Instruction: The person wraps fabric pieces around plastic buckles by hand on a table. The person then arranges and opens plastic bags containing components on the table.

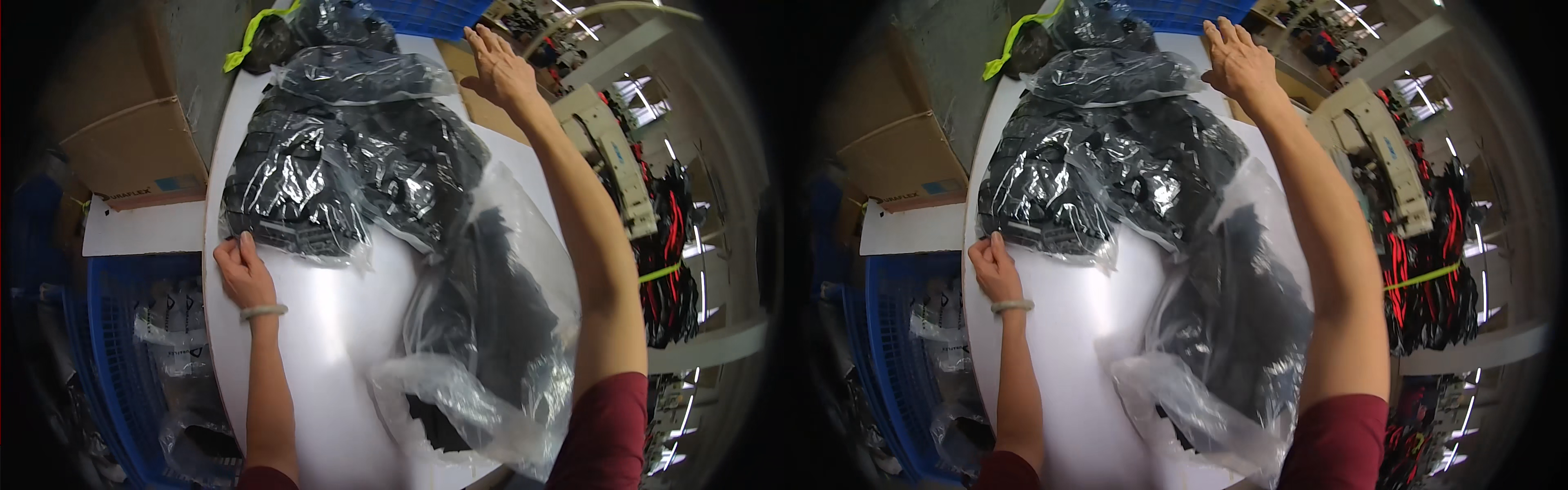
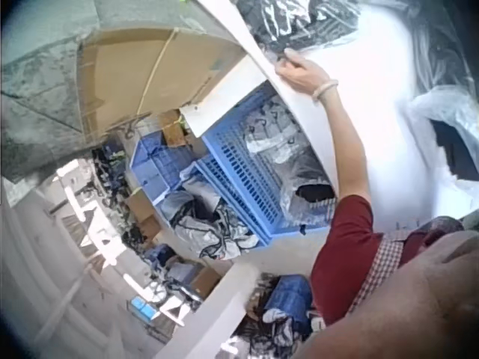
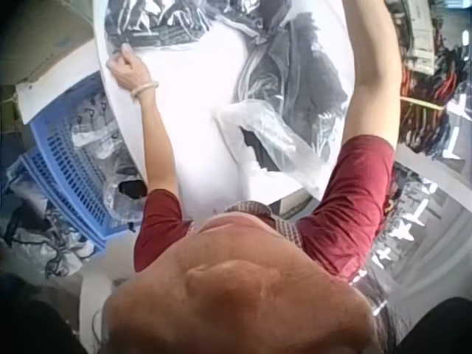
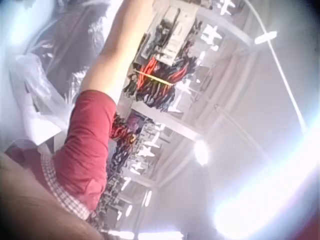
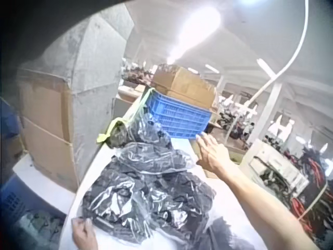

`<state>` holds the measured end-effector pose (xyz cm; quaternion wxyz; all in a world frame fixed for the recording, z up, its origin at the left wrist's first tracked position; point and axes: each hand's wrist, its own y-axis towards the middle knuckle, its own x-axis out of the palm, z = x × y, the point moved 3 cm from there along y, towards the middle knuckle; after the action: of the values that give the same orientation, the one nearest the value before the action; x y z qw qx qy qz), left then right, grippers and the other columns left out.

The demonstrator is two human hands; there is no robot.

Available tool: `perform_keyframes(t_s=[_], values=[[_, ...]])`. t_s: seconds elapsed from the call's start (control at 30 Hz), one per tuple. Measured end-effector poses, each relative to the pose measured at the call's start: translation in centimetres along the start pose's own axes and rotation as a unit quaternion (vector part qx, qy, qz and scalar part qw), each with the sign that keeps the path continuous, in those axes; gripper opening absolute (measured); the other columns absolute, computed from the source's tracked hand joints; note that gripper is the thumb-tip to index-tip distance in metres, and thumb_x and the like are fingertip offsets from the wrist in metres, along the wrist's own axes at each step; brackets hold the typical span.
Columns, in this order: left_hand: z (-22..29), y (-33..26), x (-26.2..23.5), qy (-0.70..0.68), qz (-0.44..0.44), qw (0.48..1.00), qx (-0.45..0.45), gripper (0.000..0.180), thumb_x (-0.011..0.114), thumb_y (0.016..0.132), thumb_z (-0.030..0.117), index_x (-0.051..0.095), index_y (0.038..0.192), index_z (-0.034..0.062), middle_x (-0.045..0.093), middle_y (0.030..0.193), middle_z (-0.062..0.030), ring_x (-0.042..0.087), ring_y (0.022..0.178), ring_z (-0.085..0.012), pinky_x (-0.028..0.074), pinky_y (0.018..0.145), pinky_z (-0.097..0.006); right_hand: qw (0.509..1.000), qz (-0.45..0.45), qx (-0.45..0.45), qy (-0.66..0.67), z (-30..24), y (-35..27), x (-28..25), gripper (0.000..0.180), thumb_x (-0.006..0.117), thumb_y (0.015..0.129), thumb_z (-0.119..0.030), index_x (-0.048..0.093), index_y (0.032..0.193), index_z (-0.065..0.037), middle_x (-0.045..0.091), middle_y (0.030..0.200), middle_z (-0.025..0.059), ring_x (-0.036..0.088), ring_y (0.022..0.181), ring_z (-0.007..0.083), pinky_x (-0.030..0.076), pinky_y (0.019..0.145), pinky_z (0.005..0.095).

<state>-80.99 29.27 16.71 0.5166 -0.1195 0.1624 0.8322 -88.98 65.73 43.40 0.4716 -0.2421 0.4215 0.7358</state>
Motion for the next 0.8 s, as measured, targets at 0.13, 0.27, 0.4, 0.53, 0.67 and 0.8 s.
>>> perform_keyframes(t_s=[0.13, 0.27, 0.4, 0.53, 0.67, 0.8], values=[[1.2, -0.9, 0.8, -0.04, -0.049, 0.996, -0.065, 0.032, 0.055, 0.094, 0.025, 0.045, 0.106, -0.002, 0.062, 0.07, -0.0098, 0.057, 0.061, -0.0147, 0.044, 0.056, -0.029, 0.99, -0.111, 0.084, 0.033, -1.9, 1.8, 11.6, 0.065, 0.072, 0.071, -0.033, 0.046, 0.131, -0.027, 0.043, 0.137, 0.0102, 0.045, 0.123, 0.0279, 0.047, 0.092, 0.0423], [1.2, -1.0, -0.1, -0.099, -0.026, 0.994, -0.038, 0.057, 0.059, 0.091, 0.03, 0.034, 0.131, -0.0023, 0.052, 0.061, -0.0037, 0.052, 0.057, -0.0138, 0.042, 0.057, -0.03, 0.976, -0.116, 0.133, 0.125, -5.9, 1.2, 10.3, 0.022, 0.065, 0.078, -0.034, 0.068, 0.092, -0.017, 0.066, 0.087, 0.0173, 0.064, 0.084, 0.0347, 0.049, 0.069, 0.0447], [0.7, -0.9, 0.3, -0.046, -0.051, 0.998, -0.01, 0.071, 0.065, 0.085, 0.035, 0.03, 0.134, -0.0027, 0.052, 0.06, -0.0047, 0.052, 0.055, -0.0173, 0.041, 0.059, -0.033, 0.99, -0.01, 0.026, 0.138, -9.5, 3.3, -3.7, 0.017, 0.057, 0.079, -0.024, 0.07, 0.08, -0.014, 0.066, 0.074, 0.0156, 0.066, 0.07, 0.0331, 0.05, 0.06, 0.0449], [0.9, -0.3, -0.4, -0.149, -0.06, 0.985, -0.056, 0.065, 0.059, 0.09, 0.036, 0.03, 0.134, -0.0029, 0.053, 0.061, -0.006, 0.051, 0.053, -0.0158, 0.041, 0.055, -0.031, 0.975, -0.173, -0.081, 0.111, -19.9, 0.3, -13.4, 0.022, 0.063, 0.074, -0.028, 0.069, 0.08, -0.007, 0.068, 0.084, 0.0152, 0.067, 0.076, 0.0308, 0.052, 0.065, 0.0428], [1.4, -0.4, 0.2, -0.312, -0.064, 0.94, -0.125, 0.056, 0.051, 0.094, 0.034, 0.032, 0.135, -0.0006, 0.055, 0.064, -0.0074, 0.049, 0.051, -0.0138, 0.041, 0.051, -0.029, 0.927, -0.192, 0.018, 0.321, -28.7, -5.6, -6.7, 0.029, 0.061, 0.082, -0.029, 0.067, 0.073, -0.002, 0.063, 0.066, 0.021, 0.064, 0.063, 0.0379, 0.053, 0.063, 0.0453], [2.3, -0.6, 0.2, -0.344, -0.089, 0.934, 0.027, 0.074, 0.063, 0.084, 0.035, 0.029, 0.141, 0.0029, 0.06, 0.093, -0.0147, 0.058, 0.083, -0.0253, 0.046, 0.075, -0.035, 0.872, -0.156, 0.138, 0.443, -29.4, -2.7, -4.9, 0.034, 0.063, 0.083, -0.034, 0.068, 0.082, 0.0, 0.066, 0.073, 0.017, 0.065, 0.067, 0.0318, 0.049, 0.062, 0.04]])
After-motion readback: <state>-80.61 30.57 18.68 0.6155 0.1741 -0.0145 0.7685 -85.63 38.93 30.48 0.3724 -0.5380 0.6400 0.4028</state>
